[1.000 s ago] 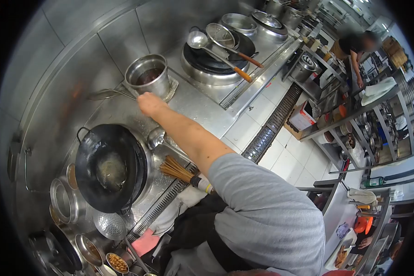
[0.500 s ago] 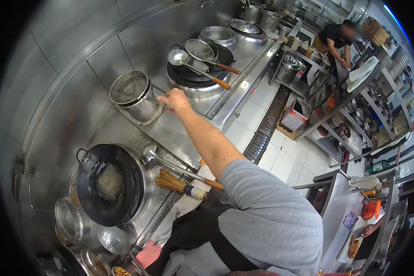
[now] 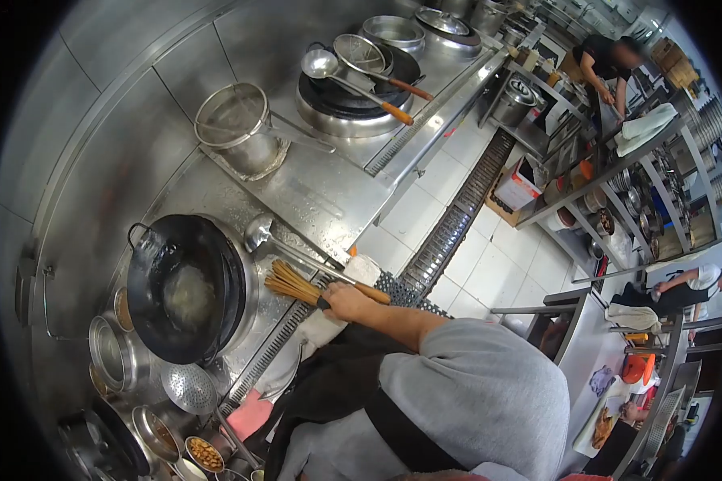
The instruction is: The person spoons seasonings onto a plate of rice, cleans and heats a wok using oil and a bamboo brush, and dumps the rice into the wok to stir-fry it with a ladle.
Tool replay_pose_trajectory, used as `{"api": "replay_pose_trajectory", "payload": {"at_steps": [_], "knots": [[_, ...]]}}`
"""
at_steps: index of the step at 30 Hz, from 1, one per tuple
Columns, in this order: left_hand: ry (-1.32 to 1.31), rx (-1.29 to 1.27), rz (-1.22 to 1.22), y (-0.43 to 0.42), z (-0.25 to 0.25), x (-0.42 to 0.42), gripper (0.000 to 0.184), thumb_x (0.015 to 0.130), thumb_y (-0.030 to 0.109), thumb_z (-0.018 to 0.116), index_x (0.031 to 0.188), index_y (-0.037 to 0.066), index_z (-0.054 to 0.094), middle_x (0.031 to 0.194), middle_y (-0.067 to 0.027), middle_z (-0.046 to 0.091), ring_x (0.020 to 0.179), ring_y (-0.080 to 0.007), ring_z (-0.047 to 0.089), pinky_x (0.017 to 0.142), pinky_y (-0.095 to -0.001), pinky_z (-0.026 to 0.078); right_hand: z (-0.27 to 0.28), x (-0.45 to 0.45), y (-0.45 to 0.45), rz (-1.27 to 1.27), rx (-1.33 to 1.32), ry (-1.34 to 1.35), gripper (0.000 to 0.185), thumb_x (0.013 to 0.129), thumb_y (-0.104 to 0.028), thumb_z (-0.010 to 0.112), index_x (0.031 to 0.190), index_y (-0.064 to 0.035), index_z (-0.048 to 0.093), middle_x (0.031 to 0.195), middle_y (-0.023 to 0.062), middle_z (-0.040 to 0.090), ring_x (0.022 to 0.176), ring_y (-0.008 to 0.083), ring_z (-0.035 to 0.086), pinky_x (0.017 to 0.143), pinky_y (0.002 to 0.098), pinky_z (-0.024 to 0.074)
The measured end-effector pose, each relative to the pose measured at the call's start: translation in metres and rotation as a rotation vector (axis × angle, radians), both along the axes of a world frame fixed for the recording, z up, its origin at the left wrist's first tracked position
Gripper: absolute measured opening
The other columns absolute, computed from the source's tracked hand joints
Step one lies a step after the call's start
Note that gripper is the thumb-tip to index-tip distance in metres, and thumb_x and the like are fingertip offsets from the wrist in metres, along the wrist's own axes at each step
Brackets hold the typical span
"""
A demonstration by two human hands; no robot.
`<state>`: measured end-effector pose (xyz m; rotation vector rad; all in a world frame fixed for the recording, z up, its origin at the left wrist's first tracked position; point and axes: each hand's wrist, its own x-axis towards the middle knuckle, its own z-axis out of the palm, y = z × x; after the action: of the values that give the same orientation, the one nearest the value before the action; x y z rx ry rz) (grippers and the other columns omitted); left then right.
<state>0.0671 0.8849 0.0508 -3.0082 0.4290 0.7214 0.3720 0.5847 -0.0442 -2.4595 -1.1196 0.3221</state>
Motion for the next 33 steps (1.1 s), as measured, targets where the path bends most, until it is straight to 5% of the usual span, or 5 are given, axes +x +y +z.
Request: {"api": "replay_pose_trajectory", "payload": {"at_steps": [13, 20, 26, 28, 33], "knots": [[0.057, -0.446, 0.887, -0.057, 0.0, -0.025, 0.023, 0.083, 0.021, 0.054, 0.098, 0.004, 0.055, 0.079, -0.0057, 0.053, 0.069, -0.018, 0.05, 0.062, -0.0294, 0.038, 0.028, -0.014, -0.006, -0.098, -0.231, 0.265, 0.069, 0.074, -0.013, 0.057, 0.137, -0.0063, 0.031, 0.11, 0.0228, 0.053, 0.097, 0.0362, 0.058, 0.076, 0.0438, 0.0509], [-0.339, -1.746, 2.039, -0.06, -0.024, -0.056, 0.02, 0.085, 0.024, 0.057, 0.095, 0.008, 0.053, 0.067, -0.0016, 0.052, 0.053, -0.0127, 0.049, 0.046, -0.0259, 0.04, 0.07, 0.011, 0.0, -0.135, -0.104, 0.382, 0.06, 0.071, -0.018, 0.06, 0.127, -0.0045, 0.044, 0.103, 0.0217, 0.06, 0.092, 0.0348, 0.06, 0.079, 0.0419, 0.0494], [-0.576, -1.825, 1.783, -0.049, 0.023, 0.007, 0.013, 0.086, 0.017, 0.059, 0.09, 0.01, 0.049, 0.061, 0.0019, 0.045, 0.045, -0.0081, 0.043, 0.036, -0.0202, 0.033, 0.059, 0.017, -0.012, -0.088, -0.044, 0.352, 0.061, 0.069, -0.017, 0.062, 0.126, -0.003, 0.045, 0.102, 0.023, 0.061, 0.095, 0.0358, 0.059, 0.082, 0.0427, 0.0477], [-0.597, -1.669, 2.16, -0.053, 0.049, 0.034, 0.007, 0.087, 0.01, 0.055, 0.094, 0.009, 0.054, 0.068, -0.0017, 0.057, 0.051, -0.0113, 0.055, 0.036, -0.0226, 0.038, 0.038, 0.015, -0.01, -0.132, -0.08, 0.477, 0.063, 0.069, -0.017, 0.064, 0.127, -0.0031, 0.045, 0.106, 0.0232, 0.06, 0.096, 0.0371, 0.059, 0.084, 0.0423, 0.0469], [-0.777, -1.614, 1.968, 0.0, -0.017, 0.03, 0.012, 0.081, 0.01, 0.062, 0.09, 0.006, 0.055, 0.071, -0.0023, 0.056, 0.06, -0.0118, 0.055, 0.05, -0.0247, 0.042, 0.043, 0.019, -0.014, -0.318, 0.067, 0.77, 0.059, 0.072, -0.019, 0.066, 0.124, 0.0013, 0.049, 0.096, 0.0192, 0.063, 0.084, 0.0268, 0.062, 0.074, 0.0344, 0.0487]]}}
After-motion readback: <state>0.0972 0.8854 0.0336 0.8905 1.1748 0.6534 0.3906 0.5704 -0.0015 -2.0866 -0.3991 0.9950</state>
